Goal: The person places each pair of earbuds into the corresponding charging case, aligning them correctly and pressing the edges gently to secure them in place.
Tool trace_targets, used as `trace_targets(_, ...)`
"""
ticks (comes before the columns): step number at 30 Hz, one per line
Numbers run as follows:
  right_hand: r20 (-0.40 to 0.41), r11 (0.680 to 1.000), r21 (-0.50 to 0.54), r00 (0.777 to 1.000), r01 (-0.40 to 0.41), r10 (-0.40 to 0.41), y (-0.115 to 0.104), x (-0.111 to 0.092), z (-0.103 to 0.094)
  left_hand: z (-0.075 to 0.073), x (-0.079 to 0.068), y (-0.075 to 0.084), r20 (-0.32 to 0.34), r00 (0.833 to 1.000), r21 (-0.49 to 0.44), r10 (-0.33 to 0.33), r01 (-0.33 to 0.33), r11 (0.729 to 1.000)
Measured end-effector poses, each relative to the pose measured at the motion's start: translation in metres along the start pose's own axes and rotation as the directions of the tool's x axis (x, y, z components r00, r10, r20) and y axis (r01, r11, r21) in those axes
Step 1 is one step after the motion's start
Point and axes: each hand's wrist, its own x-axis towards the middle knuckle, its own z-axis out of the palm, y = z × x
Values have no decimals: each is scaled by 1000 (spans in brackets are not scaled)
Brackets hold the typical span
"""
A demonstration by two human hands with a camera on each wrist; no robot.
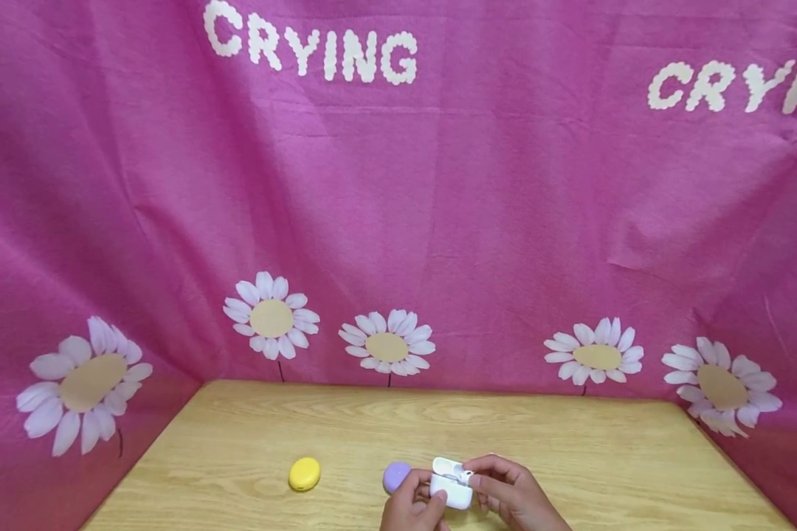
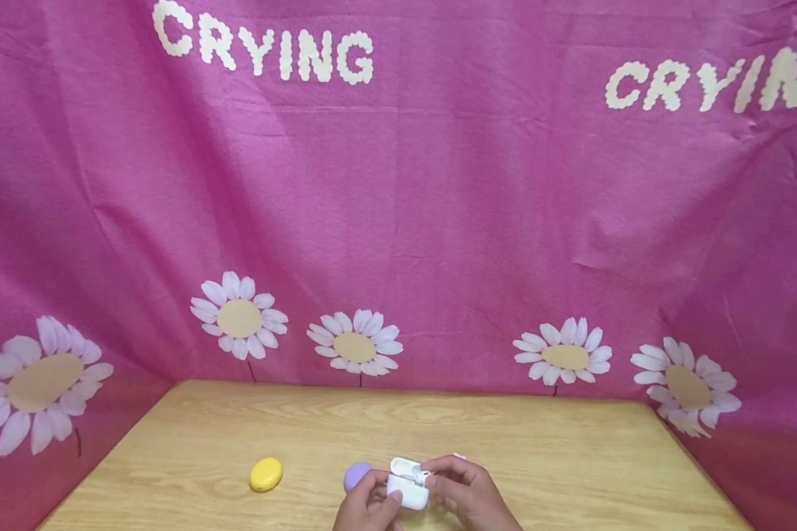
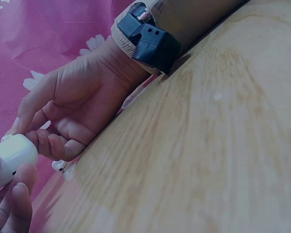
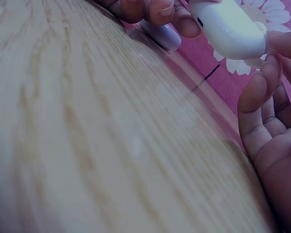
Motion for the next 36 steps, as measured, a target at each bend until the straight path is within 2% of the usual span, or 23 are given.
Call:
trace_targets(5,-37,999,-33,999,-15,13,1,0,2,-1,-2,1,10,1000,-14,-19,19,1000)
trace_targets(20,-68,997,-43,996,-63,60,3,-1,2,-2,-2,0,33,999,-7,10,-10,1000)
trace_targets(25,-71,996,-71,997,-45,40,4,0,1,-1,-1,-1,42,999,-6,28,-28,1000)
trace_targets(31,-63,995,-99,998,-8,1,6,2,1,-2,-1,0,35,999,-4,19,-19,1000)
trace_targets(36,-90,996,-90,996,-17,9,6,1,1,-2,-2,1,34,999,-10,12,-12,1000)
